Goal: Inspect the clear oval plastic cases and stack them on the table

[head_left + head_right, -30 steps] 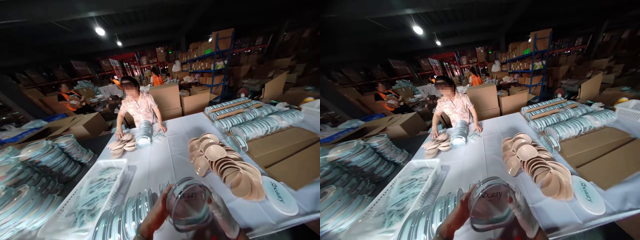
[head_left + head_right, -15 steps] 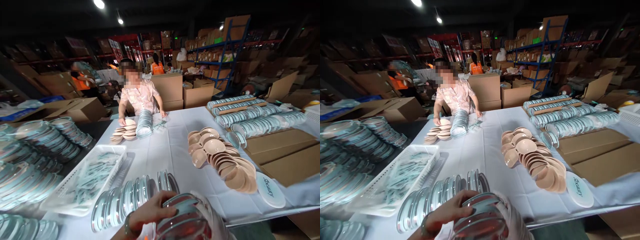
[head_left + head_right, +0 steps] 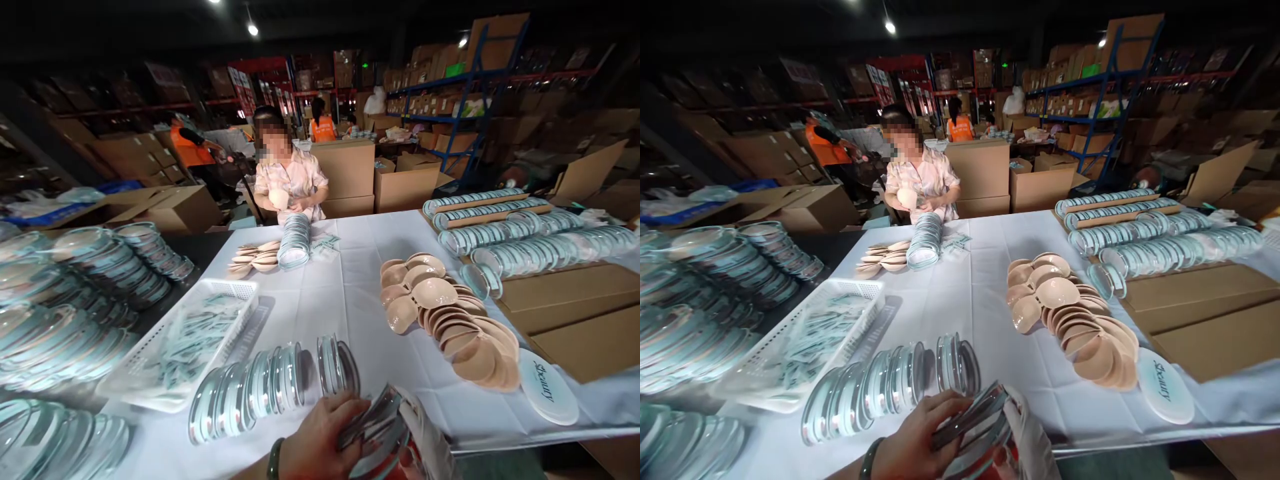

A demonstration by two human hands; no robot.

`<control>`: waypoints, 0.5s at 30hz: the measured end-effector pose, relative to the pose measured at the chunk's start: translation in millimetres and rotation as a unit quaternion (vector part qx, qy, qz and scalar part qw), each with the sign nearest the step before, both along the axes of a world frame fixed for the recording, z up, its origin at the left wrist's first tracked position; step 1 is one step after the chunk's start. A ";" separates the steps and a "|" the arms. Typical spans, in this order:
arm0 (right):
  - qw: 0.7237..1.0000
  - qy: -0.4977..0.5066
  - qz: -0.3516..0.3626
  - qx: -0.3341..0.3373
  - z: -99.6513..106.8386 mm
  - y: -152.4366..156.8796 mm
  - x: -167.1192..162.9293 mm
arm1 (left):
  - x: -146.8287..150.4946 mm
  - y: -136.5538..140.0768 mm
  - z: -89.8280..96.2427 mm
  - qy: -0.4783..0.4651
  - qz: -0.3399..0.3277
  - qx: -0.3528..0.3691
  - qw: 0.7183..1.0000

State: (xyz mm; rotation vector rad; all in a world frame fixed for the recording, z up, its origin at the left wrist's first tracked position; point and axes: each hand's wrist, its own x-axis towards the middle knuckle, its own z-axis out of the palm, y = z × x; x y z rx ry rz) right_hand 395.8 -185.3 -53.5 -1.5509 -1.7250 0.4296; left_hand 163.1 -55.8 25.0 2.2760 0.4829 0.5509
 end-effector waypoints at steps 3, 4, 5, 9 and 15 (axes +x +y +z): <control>1.000 -0.006 -0.003 0.003 5.5 8.4 -1.2 | 3.0 4.6 1.4 -0.007 0.043 -0.050 0.998; 1.000 -0.011 -0.011 0.003 6.2 11.0 -2.9 | 4.2 7.1 2.2 -0.001 0.059 -0.095 0.994; 1.000 -0.014 -0.020 0.001 6.3 13.3 -4.7 | 5.4 9.8 2.8 0.004 0.073 -0.147 0.986; 0.998 0.003 -0.050 -0.029 7.3 20.3 -6.5 | 8.2 18.5 -0.9 -0.028 0.120 -0.329 0.936; 0.974 0.190 0.021 -0.118 45.2 26.0 6.3 | 6.2 20.5 -10.3 -0.071 0.139 -0.380 0.912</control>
